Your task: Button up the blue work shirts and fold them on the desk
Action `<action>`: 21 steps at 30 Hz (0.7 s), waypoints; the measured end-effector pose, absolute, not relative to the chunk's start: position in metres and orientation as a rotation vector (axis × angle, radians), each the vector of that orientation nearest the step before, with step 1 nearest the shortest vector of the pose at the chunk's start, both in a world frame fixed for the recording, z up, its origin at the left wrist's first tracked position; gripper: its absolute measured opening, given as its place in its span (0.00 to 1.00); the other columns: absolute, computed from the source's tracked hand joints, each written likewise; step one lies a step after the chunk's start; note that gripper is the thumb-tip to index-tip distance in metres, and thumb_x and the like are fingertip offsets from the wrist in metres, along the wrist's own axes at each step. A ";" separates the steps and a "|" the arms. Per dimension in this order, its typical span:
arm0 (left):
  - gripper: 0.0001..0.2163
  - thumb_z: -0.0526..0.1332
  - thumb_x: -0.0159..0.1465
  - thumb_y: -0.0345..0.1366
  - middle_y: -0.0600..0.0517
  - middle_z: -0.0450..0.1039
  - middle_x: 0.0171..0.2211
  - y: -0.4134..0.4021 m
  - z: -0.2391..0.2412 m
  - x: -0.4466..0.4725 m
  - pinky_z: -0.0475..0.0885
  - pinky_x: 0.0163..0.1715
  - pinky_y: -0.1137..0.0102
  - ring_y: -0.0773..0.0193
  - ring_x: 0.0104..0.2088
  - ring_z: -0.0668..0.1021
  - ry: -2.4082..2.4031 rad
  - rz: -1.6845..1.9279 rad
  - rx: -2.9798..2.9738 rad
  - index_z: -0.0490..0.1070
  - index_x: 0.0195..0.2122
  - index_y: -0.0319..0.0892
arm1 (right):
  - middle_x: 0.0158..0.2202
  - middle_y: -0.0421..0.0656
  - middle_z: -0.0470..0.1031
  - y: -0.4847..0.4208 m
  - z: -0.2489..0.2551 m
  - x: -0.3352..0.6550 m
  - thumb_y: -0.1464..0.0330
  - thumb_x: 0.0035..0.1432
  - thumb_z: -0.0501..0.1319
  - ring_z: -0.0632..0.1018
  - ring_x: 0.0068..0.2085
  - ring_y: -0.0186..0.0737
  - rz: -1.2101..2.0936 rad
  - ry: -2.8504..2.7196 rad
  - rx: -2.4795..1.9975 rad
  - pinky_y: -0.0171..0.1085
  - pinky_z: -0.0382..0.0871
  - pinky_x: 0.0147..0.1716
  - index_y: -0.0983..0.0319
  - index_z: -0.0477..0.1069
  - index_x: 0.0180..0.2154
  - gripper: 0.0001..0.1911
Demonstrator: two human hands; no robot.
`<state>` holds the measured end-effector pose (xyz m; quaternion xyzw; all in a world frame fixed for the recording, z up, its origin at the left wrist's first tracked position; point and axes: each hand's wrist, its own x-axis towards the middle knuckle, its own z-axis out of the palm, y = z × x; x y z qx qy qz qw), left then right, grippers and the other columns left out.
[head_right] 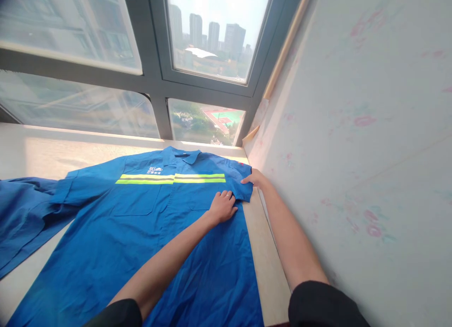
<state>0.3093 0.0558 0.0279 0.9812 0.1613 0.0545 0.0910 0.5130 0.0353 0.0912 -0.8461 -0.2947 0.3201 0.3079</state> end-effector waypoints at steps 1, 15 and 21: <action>0.19 0.54 0.67 0.46 0.38 0.68 0.55 0.056 0.027 0.312 0.66 0.50 0.55 0.48 0.54 0.69 0.475 0.172 2.929 0.71 0.50 0.38 | 0.36 0.41 0.80 0.030 0.085 0.511 0.77 0.38 0.71 0.80 0.36 0.41 0.817 -0.768 -2.259 0.35 0.75 0.32 0.62 0.74 0.41 0.24; 0.20 0.54 0.67 0.49 0.41 0.71 0.51 0.079 0.025 0.330 0.65 0.45 0.59 0.49 0.51 0.68 0.302 0.177 3.006 0.70 0.53 0.42 | 0.39 0.50 0.78 0.043 0.106 0.489 0.69 0.59 0.53 0.76 0.42 0.47 -0.103 -1.040 -2.526 0.36 0.64 0.38 0.61 0.72 0.38 0.10; 0.25 0.53 0.66 0.55 0.39 0.69 0.56 0.080 0.024 0.331 0.64 0.47 0.56 0.47 0.53 0.68 0.271 0.145 3.025 0.69 0.57 0.45 | 0.38 0.45 0.78 0.052 0.094 0.458 0.70 0.56 0.58 0.77 0.37 0.42 0.120 -1.237 -2.344 0.36 0.68 0.39 0.60 0.72 0.47 0.15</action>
